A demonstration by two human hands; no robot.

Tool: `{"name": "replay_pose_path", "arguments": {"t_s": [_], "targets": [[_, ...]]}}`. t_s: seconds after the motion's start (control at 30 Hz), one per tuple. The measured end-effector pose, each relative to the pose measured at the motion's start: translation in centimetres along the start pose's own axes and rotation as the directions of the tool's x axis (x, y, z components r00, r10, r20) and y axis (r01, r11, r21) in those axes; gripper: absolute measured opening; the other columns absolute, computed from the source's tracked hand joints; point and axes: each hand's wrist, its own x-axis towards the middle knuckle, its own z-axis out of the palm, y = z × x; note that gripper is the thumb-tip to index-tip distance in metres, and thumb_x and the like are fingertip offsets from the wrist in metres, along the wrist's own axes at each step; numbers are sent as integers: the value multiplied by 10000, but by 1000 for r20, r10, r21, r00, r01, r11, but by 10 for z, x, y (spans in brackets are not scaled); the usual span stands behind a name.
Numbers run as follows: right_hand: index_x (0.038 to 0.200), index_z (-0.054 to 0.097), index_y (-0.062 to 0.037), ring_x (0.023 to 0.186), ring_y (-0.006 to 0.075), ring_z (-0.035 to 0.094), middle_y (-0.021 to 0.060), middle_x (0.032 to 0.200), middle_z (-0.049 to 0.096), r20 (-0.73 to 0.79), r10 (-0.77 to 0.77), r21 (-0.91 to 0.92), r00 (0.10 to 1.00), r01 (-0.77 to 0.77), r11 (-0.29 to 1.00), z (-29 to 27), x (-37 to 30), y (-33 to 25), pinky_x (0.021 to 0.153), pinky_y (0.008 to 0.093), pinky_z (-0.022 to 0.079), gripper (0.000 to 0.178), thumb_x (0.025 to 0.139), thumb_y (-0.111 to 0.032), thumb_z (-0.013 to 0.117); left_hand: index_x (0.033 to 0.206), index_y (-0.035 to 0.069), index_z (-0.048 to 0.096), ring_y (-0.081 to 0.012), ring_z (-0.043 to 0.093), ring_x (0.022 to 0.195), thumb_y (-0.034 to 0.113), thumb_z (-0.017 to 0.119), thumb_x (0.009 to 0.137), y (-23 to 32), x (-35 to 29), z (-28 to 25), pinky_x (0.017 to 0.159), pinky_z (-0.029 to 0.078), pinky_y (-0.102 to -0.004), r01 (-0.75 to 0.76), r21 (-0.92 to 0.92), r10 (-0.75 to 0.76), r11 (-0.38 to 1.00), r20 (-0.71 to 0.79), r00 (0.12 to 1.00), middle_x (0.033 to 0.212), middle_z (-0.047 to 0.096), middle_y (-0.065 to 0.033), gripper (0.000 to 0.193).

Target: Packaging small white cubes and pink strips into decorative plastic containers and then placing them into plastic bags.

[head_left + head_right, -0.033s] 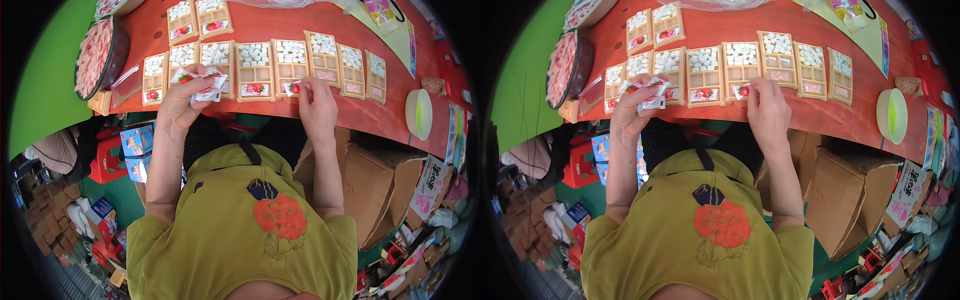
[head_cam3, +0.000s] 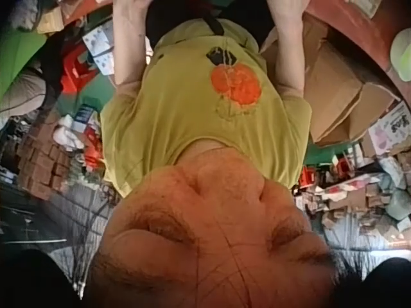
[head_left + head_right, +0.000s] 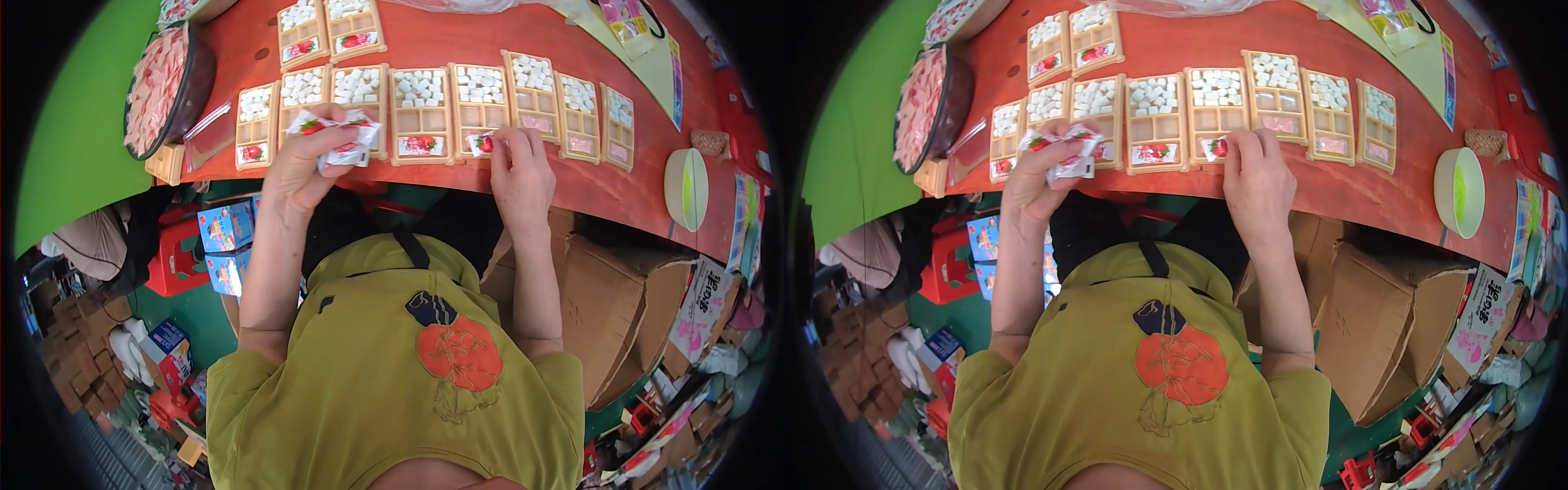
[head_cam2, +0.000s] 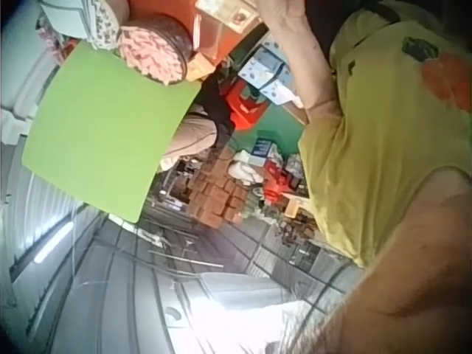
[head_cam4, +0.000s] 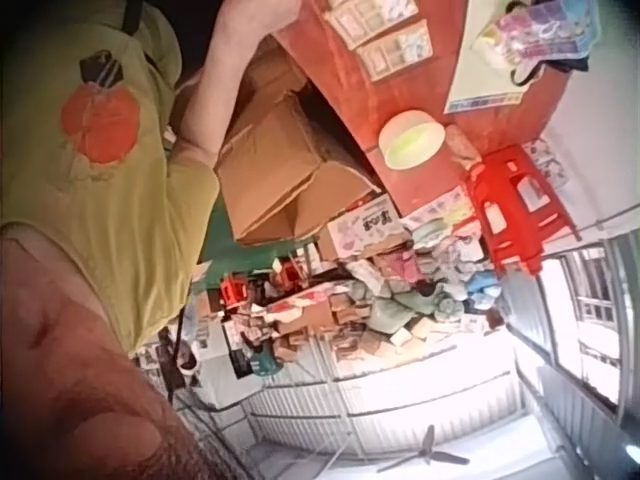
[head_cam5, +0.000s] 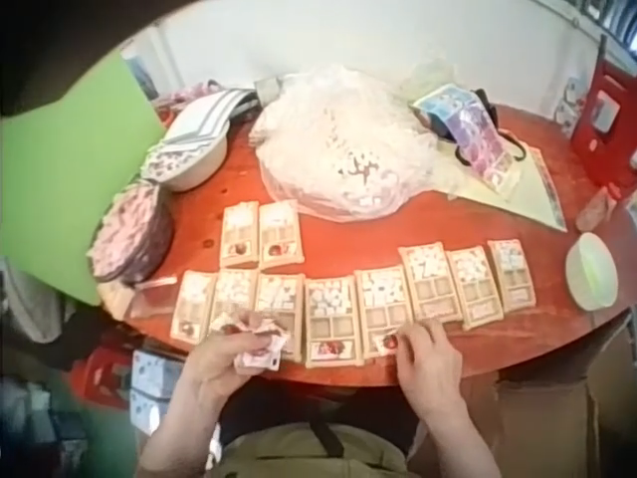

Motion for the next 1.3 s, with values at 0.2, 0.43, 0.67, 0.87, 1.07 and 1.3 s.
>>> {"name": "replay_pose_path", "arguments": {"t_s": [0.2, 0.43, 0.67, 0.87, 1.07, 1.3], "targets": [[1066, 684, -73, 890, 292, 639, 128, 1080, 594, 26, -343, -174, 939, 342, 923, 8, -2, -36, 684, 388, 549, 262, 815, -5, 651, 919, 43, 579, -172, 637, 666, -100, 640, 829, -9, -3, 0, 374, 357, -183, 47, -34, -49, 998, -37, 998, 1076, 657, -222, 181], [1123, 669, -43, 906, 314, 611, 140, 1091, 602, 207, -426, 16, 880, 433, 901, 26, -3, -47, 769, 404, 521, 392, 758, 89, 612, 959, 56, 595, -155, 639, 665, -98, 637, 844, -9, -3, 3, 373, 404, -192, 57, -43, -60, 997, -56, 997, 1036, 681, -180, 197], [1148, 639, -13, 853, 198, 616, 97, 1042, 586, 265, -192, 563, 945, 10, 826, -16, 37, -79, 726, 323, 508, 259, 889, -8, 638, 1072, 30, 604, -164, 685, 772, -52, 674, 835, -32, 12, 35, 474, 503, -204, 154, 147, -163, 977, 46, 986, 971, 669, -122, 261], [1003, 629, 7, 758, 212, 601, 80, 888, 587, 306, -430, 457, 850, 264, 849, -23, 70, -52, 649, 308, 468, 135, 878, -43, 643, 1063, 12, 637, -165, 700, 812, -34, 690, 822, -46, 36, 70, 555, 578, -230, 211, 316, -237, 925, 46, 970, 953, 682, -97, 251], [978, 632, -25, 694, 62, 569, 4, 812, 625, 201, 68, 552, 977, -171, 816, -86, 80, 24, 599, 219, 441, 90, 966, -107, 597, 983, 10, 638, -181, 703, 771, -68, 690, 783, -48, 56, 70, 549, 573, -236, 286, 220, -331, 933, 210, 920, 966, 686, -152, 221], [989, 594, -5, 584, 57, 549, 32, 763, 621, 118, 474, 634, 872, -434, 640, -49, 40, 38, 490, 187, 420, 136, 966, -135, 622, 1010, 8, 626, -154, 673, 733, -72, 685, 801, -57, 63, 83, 445, 471, -192, 307, 185, -322, 934, 58, 945, 1028, 676, -177, 231]]}}
